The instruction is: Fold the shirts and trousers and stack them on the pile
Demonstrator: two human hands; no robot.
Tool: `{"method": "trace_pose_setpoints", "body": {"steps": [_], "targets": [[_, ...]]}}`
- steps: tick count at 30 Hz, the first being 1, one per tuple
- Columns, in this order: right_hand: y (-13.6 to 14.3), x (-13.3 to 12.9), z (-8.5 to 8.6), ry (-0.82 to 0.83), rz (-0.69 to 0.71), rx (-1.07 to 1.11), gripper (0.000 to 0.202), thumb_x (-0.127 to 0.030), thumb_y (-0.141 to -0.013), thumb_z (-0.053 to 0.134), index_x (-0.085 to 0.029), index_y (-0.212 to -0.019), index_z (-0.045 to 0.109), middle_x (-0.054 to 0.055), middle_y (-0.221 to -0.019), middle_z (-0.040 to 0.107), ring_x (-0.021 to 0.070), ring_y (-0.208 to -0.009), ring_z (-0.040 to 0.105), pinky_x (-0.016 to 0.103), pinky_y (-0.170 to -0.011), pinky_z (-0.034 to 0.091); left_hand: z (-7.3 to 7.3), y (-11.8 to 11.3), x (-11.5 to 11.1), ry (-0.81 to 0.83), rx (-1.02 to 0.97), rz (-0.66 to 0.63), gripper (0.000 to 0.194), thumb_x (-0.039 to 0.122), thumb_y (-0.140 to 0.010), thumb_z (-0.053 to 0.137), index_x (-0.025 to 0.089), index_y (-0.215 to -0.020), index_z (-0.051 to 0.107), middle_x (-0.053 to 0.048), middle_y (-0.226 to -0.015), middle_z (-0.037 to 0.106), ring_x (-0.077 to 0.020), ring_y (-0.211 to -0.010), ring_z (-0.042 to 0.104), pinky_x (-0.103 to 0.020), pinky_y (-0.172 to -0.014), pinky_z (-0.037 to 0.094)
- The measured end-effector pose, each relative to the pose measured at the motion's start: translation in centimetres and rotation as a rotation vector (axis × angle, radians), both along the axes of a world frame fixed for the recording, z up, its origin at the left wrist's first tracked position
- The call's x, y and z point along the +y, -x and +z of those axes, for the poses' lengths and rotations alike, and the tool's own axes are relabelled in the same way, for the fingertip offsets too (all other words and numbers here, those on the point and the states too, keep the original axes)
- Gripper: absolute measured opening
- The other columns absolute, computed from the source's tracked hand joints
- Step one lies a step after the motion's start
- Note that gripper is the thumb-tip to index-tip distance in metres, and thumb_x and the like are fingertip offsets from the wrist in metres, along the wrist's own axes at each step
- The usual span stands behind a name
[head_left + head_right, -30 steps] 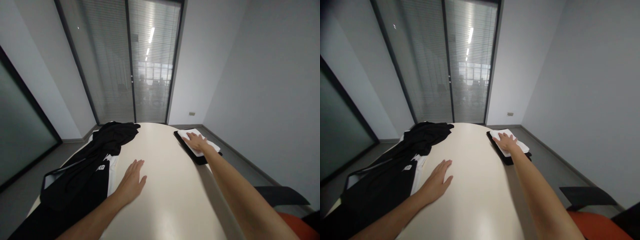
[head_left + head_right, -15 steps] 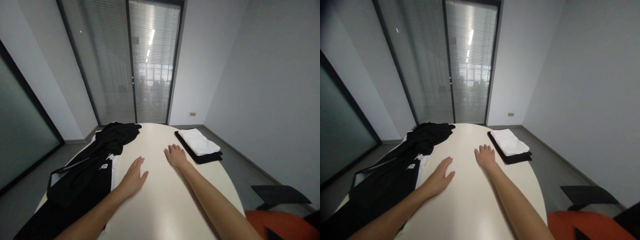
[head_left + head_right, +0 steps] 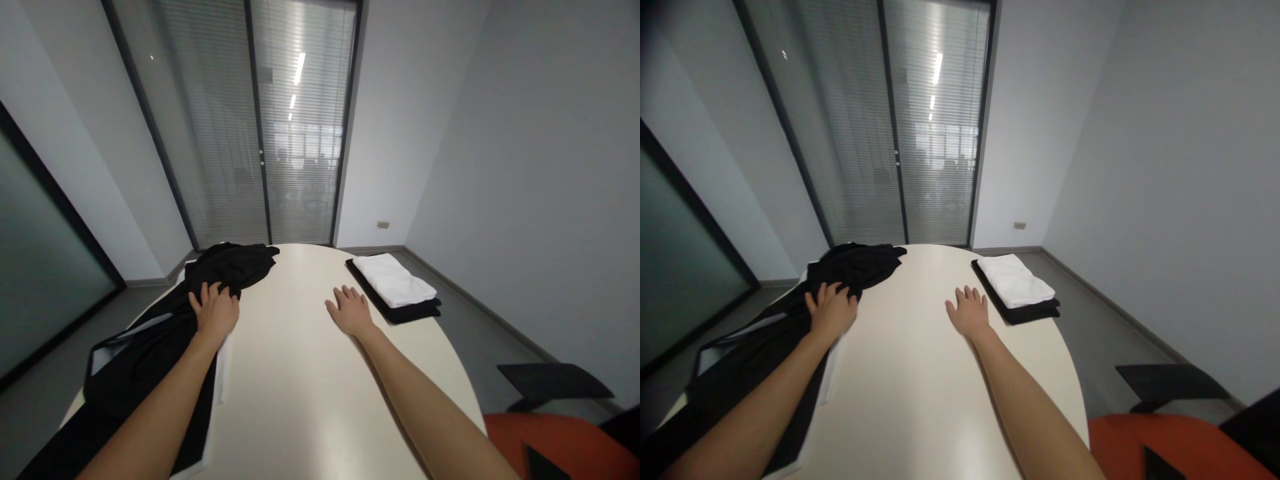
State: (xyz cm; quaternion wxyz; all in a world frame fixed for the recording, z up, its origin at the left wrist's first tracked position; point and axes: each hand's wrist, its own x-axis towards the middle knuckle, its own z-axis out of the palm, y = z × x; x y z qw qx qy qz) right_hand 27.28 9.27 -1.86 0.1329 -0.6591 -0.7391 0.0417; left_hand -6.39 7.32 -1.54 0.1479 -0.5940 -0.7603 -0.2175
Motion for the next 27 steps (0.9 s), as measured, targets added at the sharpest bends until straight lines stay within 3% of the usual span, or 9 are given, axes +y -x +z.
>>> {"method": "trace_pose_setpoints", "body": {"steps": [4,7,10,15,20,23,25,27], "targets": [[0.0,0.1,-0.3,-0.004,-0.011,-0.009,0.059,-0.055,-0.098,0.037,-0.021,-0.146,0.046,0.014,-0.156,0.038,0.0324,-0.145,0.027,0.051,-0.116,0.017,0.4,-0.9,0.2,-0.147,0.058,-0.097,0.045,0.022,-0.093,0.042,0.004,-0.13,0.059,-0.021,-0.138,0.053,-0.0393,-0.14,0.033,-0.064,-0.117,0.015],[-0.1,0.2,-0.5,-0.01,-0.007,-0.009,0.059,-0.055,-0.099,0.037,-0.02,-0.146,0.046,0.014,-0.157,0.037,0.0323,-0.145,0.027,0.052,-0.116,0.017,1.3,-1.5,0.4,-0.248,0.013,-0.17,0.046,0.019,-0.092,0.043,0.005,-0.134,0.055,-0.021,-0.14,0.05,-0.0363,-0.134,0.042,-0.057,-0.116,0.027],[-0.1,0.3,-0.5,-0.038,-0.002,0.0,0.056,-0.052,-0.098,0.039,-0.02,-0.143,0.049,0.014,-0.155,0.04,0.0329,-0.144,0.029,0.053,-0.115,0.019,1.9,-2.3,0.2,-0.287,-0.039,-0.35,0.046,0.016,-0.092,0.043,0.008,-0.136,0.053,-0.018,-0.14,0.049,-0.0308,-0.127,0.051,-0.045,-0.111,0.041],[0.0,0.1,0.0,-0.1,0.062,0.083,0.045,-0.042,-0.097,0.045,-0.022,-0.136,0.054,0.013,-0.145,0.052,0.0326,-0.138,0.038,0.057,-0.113,0.022,2.2,-5.3,-0.8,-0.115,-0.1,-0.681,0.043,0.009,-0.09,0.042,0.017,-0.128,0.061,-0.011,-0.136,0.055,-0.0258,-0.12,0.057,-0.04,-0.108,0.046],[0.7,-0.7,0.7,-0.184,0.286,0.201,0.055,-0.038,-0.093,0.054,-0.022,-0.144,0.046,0.012,-0.137,0.057,0.0288,-0.133,0.045,0.055,-0.116,0.02,2.6,-8.7,-2.2,0.02,-0.331,-0.927,0.048,0.002,-0.088,0.038,0.018,-0.124,0.065,-0.008,-0.133,0.057,-0.0191,-0.119,0.059,-0.034,-0.109,0.045],[1.3,-1.1,0.9,-0.226,0.442,0.277,0.067,-0.036,-0.087,0.061,-0.025,-0.149,0.038,0.012,-0.142,0.053,0.0268,-0.134,0.045,0.054,-0.117,0.02,3.8,-10.5,-3.5,0.062,-0.488,-1.072,0.044,0.003,-0.088,0.041,0.021,-0.118,0.069,-0.007,-0.128,0.061,-0.0181,-0.119,0.06,-0.034,-0.109,0.045],[1.4,-1.1,0.8,-0.247,0.509,0.312,0.062,-0.033,-0.085,0.063,-0.025,-0.144,0.044,0.012,-0.145,0.051,0.027,-0.136,0.043,0.054,-0.118,0.02,5.0,-11.3,-4.3,0.078,-0.586,-1.144,0.042,0.005,-0.087,0.043,0.022,-0.114,0.071,-0.007,-0.126,0.063,-0.0181,-0.119,0.059,-0.035,-0.11,0.044],[1.4,-0.9,0.7,-0.257,0.523,0.339,0.048,-0.028,-0.086,0.061,-0.023,-0.133,0.054,0.012,-0.146,0.051,0.0277,-0.139,0.04,0.055,-0.118,0.019,6.1,-11.6,-4.7,0.032,-0.663,-1.119,0.04,0.007,-0.087,0.044,0.021,-0.111,0.072,-0.007,-0.124,0.064,-0.0182,-0.118,0.06,-0.036,-0.111,0.043]]}}
